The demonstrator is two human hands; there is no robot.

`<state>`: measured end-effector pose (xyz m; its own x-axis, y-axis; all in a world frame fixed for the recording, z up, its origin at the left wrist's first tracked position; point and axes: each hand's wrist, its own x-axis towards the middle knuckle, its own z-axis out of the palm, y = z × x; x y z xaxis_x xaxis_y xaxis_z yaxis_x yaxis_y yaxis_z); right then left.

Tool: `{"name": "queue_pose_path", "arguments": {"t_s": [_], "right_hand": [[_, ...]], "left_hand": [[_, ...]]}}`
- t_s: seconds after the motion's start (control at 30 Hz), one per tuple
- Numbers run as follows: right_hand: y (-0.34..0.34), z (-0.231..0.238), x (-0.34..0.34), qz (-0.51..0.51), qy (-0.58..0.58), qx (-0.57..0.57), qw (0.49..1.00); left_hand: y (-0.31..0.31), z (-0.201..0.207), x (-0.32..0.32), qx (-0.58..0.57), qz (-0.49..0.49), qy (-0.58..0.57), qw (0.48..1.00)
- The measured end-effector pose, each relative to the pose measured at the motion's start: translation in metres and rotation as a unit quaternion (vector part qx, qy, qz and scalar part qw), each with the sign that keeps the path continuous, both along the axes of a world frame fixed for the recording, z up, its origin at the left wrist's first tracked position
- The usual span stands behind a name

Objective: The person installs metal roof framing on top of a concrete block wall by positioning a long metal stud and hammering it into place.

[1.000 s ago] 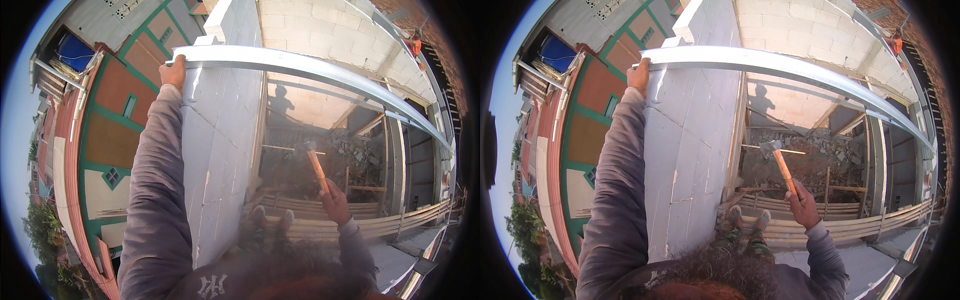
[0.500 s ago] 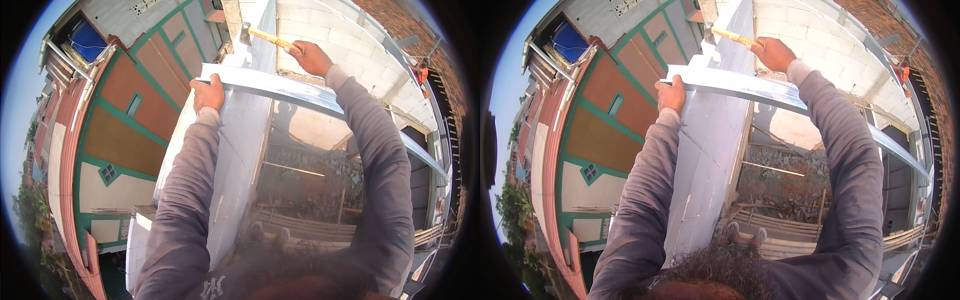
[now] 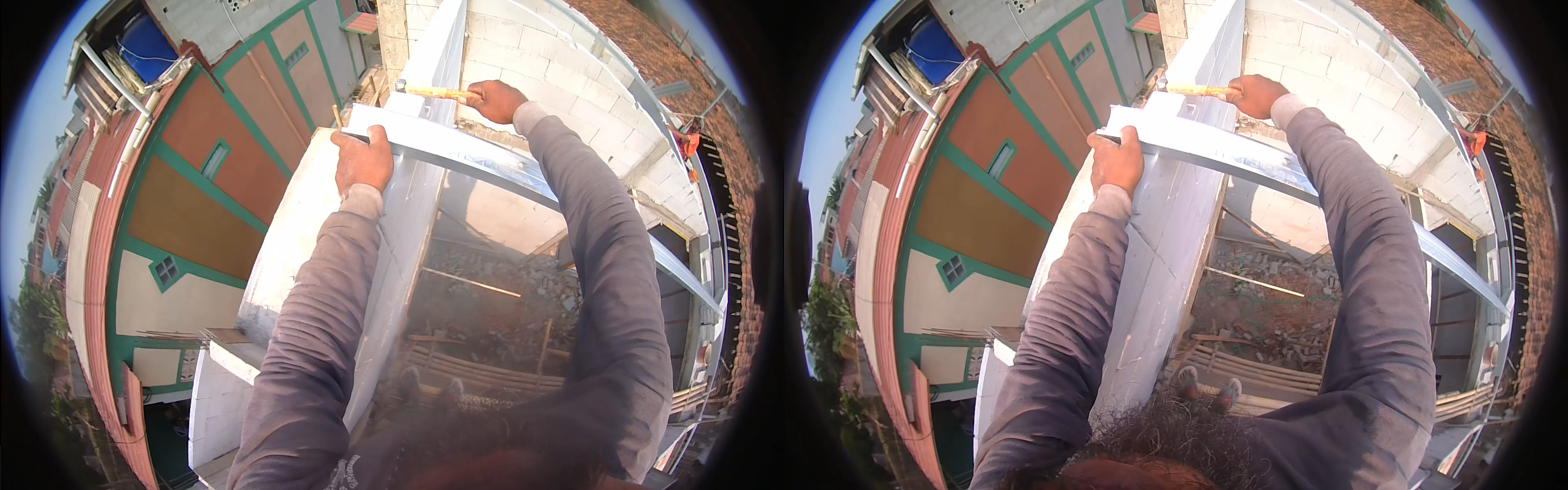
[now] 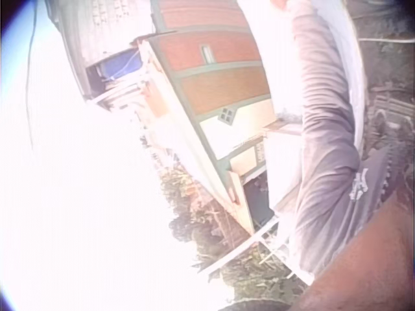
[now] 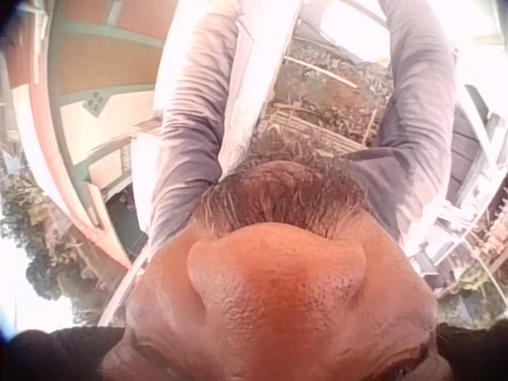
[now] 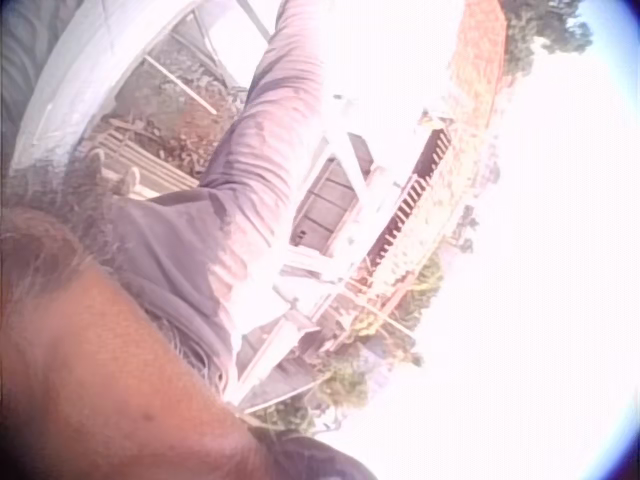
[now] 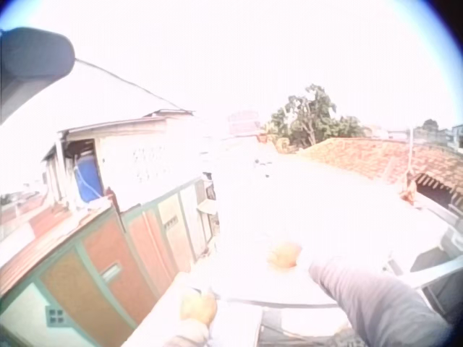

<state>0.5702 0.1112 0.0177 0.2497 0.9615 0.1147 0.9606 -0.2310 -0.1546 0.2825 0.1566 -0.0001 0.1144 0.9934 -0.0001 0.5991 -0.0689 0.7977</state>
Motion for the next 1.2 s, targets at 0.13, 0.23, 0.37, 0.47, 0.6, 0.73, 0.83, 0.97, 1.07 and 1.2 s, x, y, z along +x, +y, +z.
{"name": "queue_pose_path", "arguments": {"t_s": [0.13, 0.23, 0.37, 0.47, 0.6, 0.73, 0.83, 0.97, 1.07, 1.2], "right_hand": [[0.007, 0.018, -0.022, -0.026, -0.004, 0.083, 0.996], [0.005, 0.007, -0.013, -0.025, 0.080, 0.127, 0.988], [0.007, -0.010, 0.002, -0.039, -0.010, 0.014, 0.999], [0.006, 0.007, -0.009, -0.074, -0.015, 0.030, 0.997], [0.004, -0.008, -0.021, -0.057, 0.012, 0.064, 0.996], [-0.011, -0.024, -0.008, -0.065, -0.050, 0.007, 0.997], [-0.003, -0.007, -0.034, -0.059, -0.064, 0.046, 0.995], [-0.010, -0.015, -0.045, -0.040, 0.099, 0.130, 0.986], [-0.007, -0.019, -0.018, -0.085, -0.002, 0.021, 0.996], [-0.004, -0.010, -0.034, -0.065, -0.043, 0.062, 0.995]], "left_hand": [[0.001, 0.000, 0.000, 0.004, 0.004, -0.004, 1.000], [-0.001, -0.001, 0.003, 0.015, 0.002, 0.000, 1.000], [0.002, -0.004, 0.004, 0.002, 0.004, 0.007, 1.000], [-0.005, 0.003, 0.005, -0.004, 0.004, 0.015, 1.000], [0.000, -0.003, 0.006, 0.013, 0.012, 0.032, 0.999], [0.001, -0.010, 0.013, 0.027, 0.003, 0.014, 1.000], [-0.001, -0.008, 0.008, 0.024, 0.021, -0.017, 0.999], [0.006, -0.015, 0.008, 0.036, 0.019, -0.001, 0.999], [0.008, -0.022, 0.013, 0.042, -0.001, -0.035, 0.999], [0.011, -0.025, 0.013, 0.056, 0.013, -0.022, 0.998]]}}
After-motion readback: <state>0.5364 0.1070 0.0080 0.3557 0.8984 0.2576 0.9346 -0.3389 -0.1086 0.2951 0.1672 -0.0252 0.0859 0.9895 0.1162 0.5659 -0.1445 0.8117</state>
